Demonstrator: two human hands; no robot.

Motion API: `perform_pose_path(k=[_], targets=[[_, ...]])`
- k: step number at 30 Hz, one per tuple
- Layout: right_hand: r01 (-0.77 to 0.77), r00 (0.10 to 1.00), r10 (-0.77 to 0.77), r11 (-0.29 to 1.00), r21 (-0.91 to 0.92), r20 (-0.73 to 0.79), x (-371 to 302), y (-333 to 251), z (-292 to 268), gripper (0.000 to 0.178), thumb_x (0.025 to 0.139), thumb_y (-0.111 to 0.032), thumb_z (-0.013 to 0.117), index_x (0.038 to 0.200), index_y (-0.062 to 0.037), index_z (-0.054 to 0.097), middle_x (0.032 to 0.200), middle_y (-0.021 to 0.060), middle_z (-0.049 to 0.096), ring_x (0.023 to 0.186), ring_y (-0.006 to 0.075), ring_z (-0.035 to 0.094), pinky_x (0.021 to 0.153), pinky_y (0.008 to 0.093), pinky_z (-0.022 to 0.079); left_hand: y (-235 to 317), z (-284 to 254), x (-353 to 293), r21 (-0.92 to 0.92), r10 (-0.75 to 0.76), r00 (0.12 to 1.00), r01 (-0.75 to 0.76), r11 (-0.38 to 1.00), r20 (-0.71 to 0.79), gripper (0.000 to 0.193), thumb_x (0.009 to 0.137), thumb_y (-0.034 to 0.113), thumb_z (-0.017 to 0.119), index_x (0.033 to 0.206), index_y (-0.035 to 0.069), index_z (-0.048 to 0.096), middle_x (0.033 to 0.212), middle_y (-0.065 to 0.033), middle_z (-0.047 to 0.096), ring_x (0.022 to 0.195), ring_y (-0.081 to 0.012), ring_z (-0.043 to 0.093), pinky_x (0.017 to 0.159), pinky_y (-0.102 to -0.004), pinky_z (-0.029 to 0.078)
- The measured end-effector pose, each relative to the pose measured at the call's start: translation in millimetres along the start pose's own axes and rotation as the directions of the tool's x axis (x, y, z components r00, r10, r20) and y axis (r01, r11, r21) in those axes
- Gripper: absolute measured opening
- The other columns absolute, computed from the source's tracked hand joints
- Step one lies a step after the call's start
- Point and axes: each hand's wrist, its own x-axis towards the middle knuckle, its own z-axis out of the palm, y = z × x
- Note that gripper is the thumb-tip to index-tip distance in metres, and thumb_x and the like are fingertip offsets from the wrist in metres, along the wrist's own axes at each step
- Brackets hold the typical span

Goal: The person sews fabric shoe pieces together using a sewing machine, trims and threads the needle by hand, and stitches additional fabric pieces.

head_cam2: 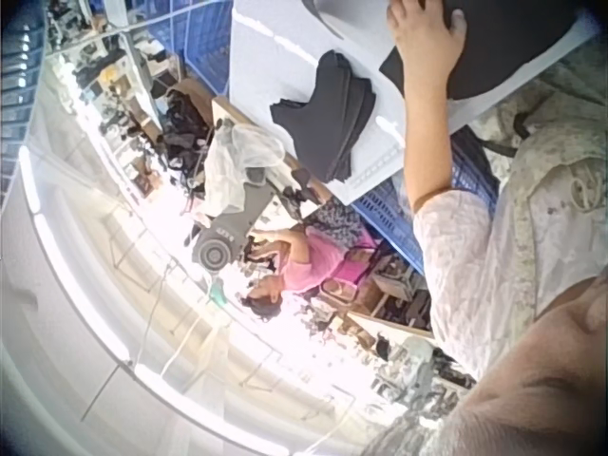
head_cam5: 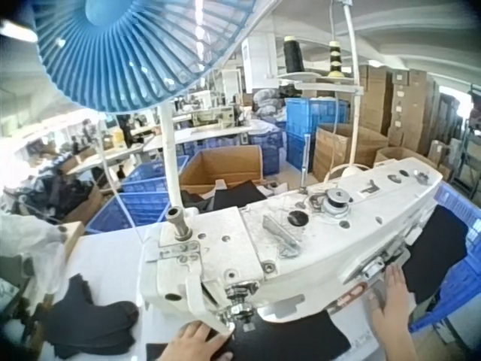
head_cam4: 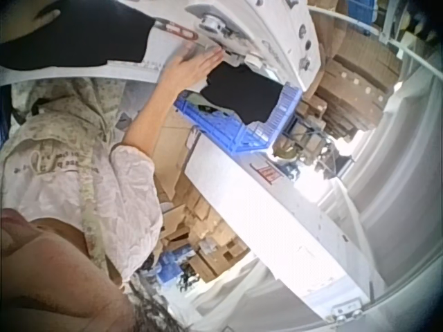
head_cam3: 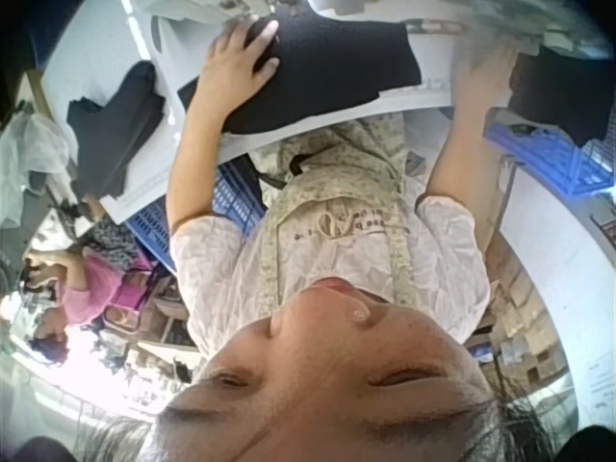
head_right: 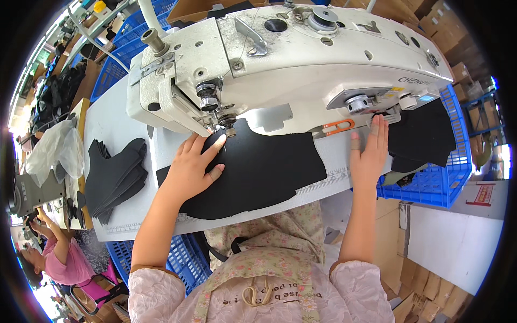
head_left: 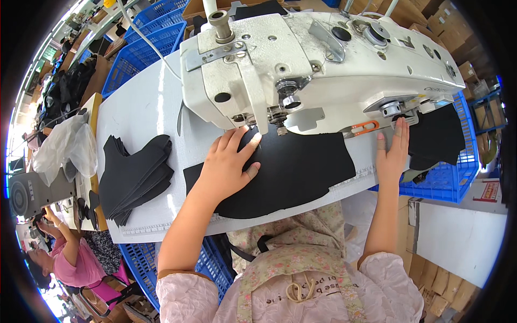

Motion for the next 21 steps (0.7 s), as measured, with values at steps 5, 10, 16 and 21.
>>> perform_pose_path(k=[5,10,16,21], targets=[[-0.023,0.997,0.022,1.000,0.009,0.068,-2.1,1.8,2.0,0.059,0.094,-0.025,0.061,0.144,0.0008,0.044,0.149,0.0177,0.044,0.140,0.0379,0.038,0.114,0.0463,0.032,-2.6,0.7,-0.8,0.010,0.003,1.000,-0.003,1.000,0.000,0.053,0.086,0.030,0.067,0.136,0.017,0.057,0.137,-0.0191,0.049,0.131,-0.0394,0.043,0.109,-0.0492,0.037],[-0.028,0.998,0.028,1.000,-0.009,0.054,-2.6,0.8,1.9,0.058,0.093,-0.024,0.061,0.143,0.0010,0.045,0.149,0.0171,0.045,0.140,0.0372,0.039,0.113,0.0459,0.032,-1.6,1.1,-0.5,0.027,0.005,1.000,-0.005,1.000,0.001,0.052,0.087,0.032,0.065,0.136,0.016,0.057,0.138,-0.0191,0.048,0.131,-0.0391,0.044,0.109,-0.0494,0.037],[-0.032,0.998,0.032,0.999,-0.007,0.056,-2.9,1.4,1.9,0.058,0.093,-0.024,0.062,0.143,0.0015,0.045,0.149,0.0181,0.045,0.140,0.0374,0.039,0.113,0.0457,0.032,-0.6,0.2,-0.8,0.013,0.000,1.000,0.000,1.000,0.008,0.051,0.087,0.033,0.065,0.135,0.017,0.058,0.138,-0.0194,0.048,0.131,-0.0394,0.043,0.110,-0.0494,0.036],[-0.027,0.998,0.027,1.000,-0.001,0.058,-3.0,1.8,1.0,0.059,0.093,-0.023,0.062,0.143,0.0015,0.045,0.149,0.0185,0.045,0.140,0.0376,0.038,0.114,0.0461,0.032,-1.2,0.8,-1.1,0.029,-0.002,1.000,0.002,1.000,0.013,0.052,0.087,0.033,0.065,0.136,0.017,0.057,0.139,-0.0194,0.048,0.132,-0.0397,0.042,0.110,-0.0493,0.035]])
